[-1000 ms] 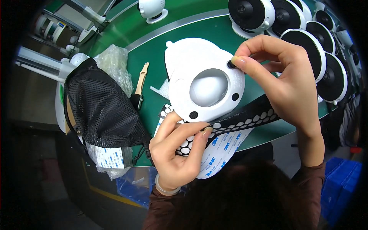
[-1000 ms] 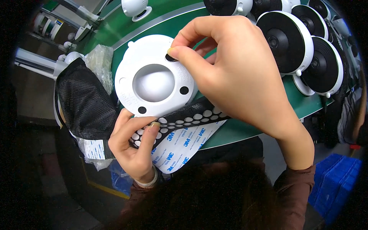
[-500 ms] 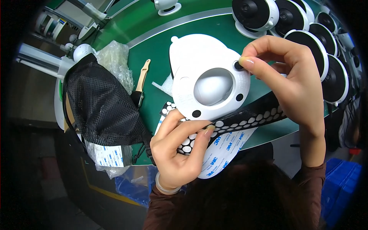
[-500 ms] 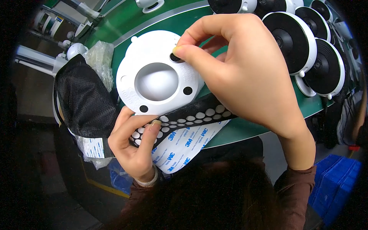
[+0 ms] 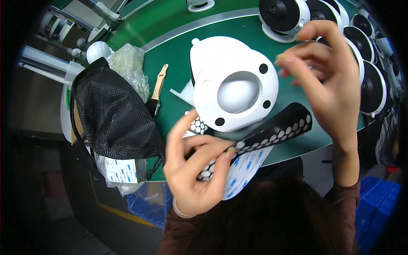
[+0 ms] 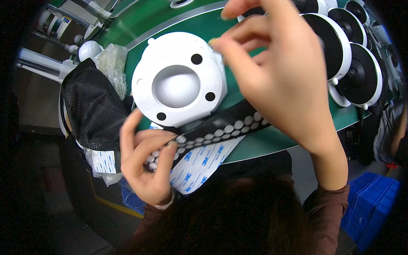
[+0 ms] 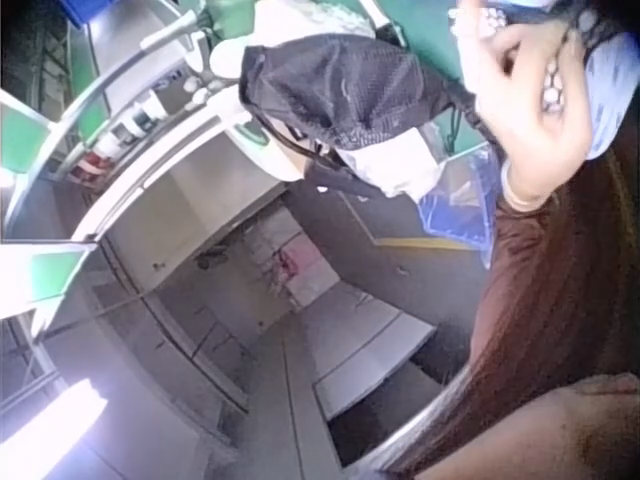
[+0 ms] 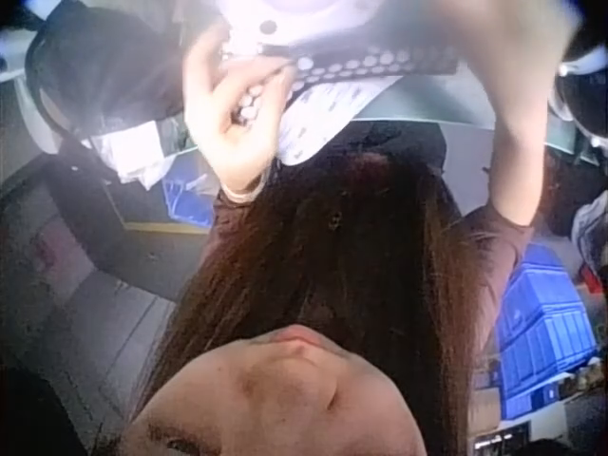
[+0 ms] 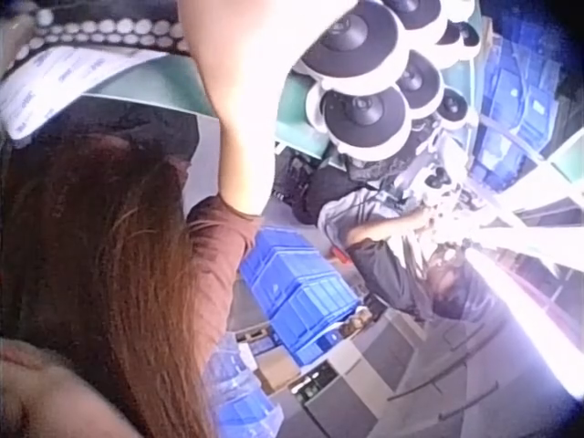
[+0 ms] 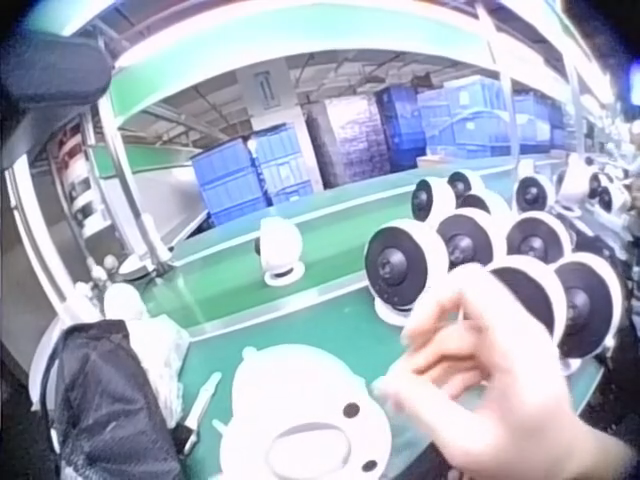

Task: Applying small adhesive rubber pads to the base of white security camera housings on an assembly line.

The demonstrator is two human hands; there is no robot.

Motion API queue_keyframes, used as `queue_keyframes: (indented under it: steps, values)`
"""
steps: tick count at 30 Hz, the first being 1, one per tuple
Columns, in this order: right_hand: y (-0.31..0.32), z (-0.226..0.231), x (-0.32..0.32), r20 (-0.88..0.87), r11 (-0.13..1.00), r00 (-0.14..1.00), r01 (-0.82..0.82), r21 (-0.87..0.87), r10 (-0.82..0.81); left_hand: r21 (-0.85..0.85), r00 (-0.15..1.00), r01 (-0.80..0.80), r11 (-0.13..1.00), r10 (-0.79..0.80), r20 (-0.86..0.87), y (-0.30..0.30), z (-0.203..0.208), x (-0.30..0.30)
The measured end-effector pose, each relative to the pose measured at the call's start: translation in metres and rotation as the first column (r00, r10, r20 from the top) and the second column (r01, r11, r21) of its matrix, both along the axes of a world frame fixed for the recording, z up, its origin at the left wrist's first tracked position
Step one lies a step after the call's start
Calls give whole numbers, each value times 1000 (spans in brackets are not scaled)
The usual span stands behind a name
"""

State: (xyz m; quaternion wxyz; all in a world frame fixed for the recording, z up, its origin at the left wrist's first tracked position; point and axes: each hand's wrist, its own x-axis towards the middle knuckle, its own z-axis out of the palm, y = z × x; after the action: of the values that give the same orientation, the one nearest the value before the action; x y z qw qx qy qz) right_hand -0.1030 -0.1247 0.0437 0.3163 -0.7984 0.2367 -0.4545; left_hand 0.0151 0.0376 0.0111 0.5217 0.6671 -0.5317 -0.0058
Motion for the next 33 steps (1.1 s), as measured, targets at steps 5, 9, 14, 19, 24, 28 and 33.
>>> queue_keyframes:
  steps: [5, 9, 14, 19, 24, 28, 33]
  values:
    - [35, 14, -35, -366, 919, 903, -321, -230, 224, 46, 990, 40, 998, -45, 131, 14, 13, -1]
    - [46, 1, -38, -371, 909, 877, -384, -160, 305, 146, 977, 204, 968, -211, 34, 10, 27, -1]
    - [48, -3, -40, -216, 928, 940, -308, -209, 263, 91, 973, 230, 969, -231, 2, -2, 26, -7]
    - [50, -4, -40, -194, 930, 958, -256, -262, 209, 55, 972, 233, 971, -233, -20, -6, 22, -10]
    - [49, -8, -39, -155, 935, 964, -249, -252, 214, 64, 975, 220, 973, -218, -30, -8, 24, -10]
    - [48, -9, -37, -164, 928, 961, -261, -265, 223, 69, 971, 237, 969, -236, -16, -7, 24, -10]
    - [50, -14, -34, -136, 911, 976, -209, -356, 171, 59, 970, 231, 971, -225, -96, -7, 24, -9]
